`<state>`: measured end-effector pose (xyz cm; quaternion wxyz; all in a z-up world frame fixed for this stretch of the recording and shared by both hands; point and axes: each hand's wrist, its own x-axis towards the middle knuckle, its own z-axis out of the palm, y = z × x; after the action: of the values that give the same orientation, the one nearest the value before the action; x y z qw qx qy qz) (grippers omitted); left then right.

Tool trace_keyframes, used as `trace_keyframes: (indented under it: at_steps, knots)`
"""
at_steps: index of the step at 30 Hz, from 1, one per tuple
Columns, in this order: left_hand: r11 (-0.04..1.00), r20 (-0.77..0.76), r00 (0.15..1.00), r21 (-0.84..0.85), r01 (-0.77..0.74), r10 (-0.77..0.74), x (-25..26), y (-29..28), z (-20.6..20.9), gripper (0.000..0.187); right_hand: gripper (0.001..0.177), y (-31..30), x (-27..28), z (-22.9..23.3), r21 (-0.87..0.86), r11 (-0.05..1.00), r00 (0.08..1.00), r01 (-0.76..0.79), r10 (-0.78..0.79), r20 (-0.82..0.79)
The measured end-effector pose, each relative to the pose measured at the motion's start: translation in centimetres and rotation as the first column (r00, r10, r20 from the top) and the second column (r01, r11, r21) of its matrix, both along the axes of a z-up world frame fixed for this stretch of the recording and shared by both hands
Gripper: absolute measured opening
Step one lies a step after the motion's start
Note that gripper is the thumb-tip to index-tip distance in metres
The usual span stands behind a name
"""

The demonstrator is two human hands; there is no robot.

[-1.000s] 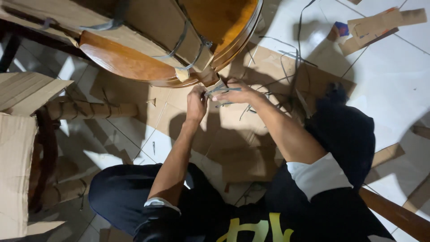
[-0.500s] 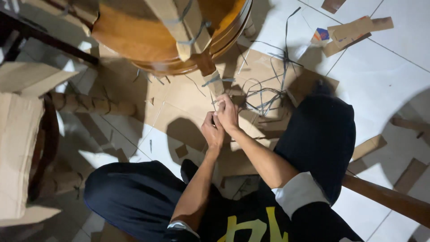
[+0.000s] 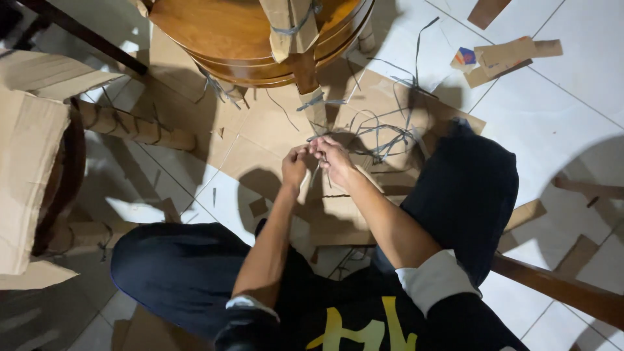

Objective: Wrapping the legs of a wooden stool with cardboard and securing them with plastic ties

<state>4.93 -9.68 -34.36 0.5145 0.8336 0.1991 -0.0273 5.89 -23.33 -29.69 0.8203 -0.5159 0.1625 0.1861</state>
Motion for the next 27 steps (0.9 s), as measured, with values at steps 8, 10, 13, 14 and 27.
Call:
trace_keyframes:
  at_steps: [8, 10, 13, 14, 27]
  knots:
    - [0.602, -0.211, 0.966, -0.794, -0.082, -0.147, 4.0, -2.7, 1.2, 0.016, 0.024, -1.7, 0.0, -1.4, 0.034, 0.998, 0.997, -0.052, 0.054, -0.059]
    - [0.567, -0.242, 0.966, -0.81, -0.148, -0.094, 4.4, -2.5, 0.5, 0.015, 0.026, -2.3, -0.3, -2.9, -0.033, 0.999, 0.999, -0.029, 0.028, -0.043]
    - [0.536, -0.268, 0.963, -0.817, -0.214, -0.024, 5.0, -1.1, -3.0, 0.013, 0.019, -3.6, 0.2, -6.2, -0.161, 0.986, 0.999, 0.042, -0.042, 0.002]
    - [0.541, -0.258, 0.966, -0.813, -0.214, -0.007, 5.1, -0.4, -4.6, 0.013, 0.017, -4.1, 0.5, -7.4, -0.224, 0.97, 0.996, 0.09, -0.084, 0.035]
    - [0.971, -0.03, 0.974, -0.099, 0.219, -0.222, 19.4, 9.1, -7.6, 0.02, 0.014, -5.4, 10.2, -7.6, -0.412, 0.844, 0.92, 0.344, -0.39, -0.031]
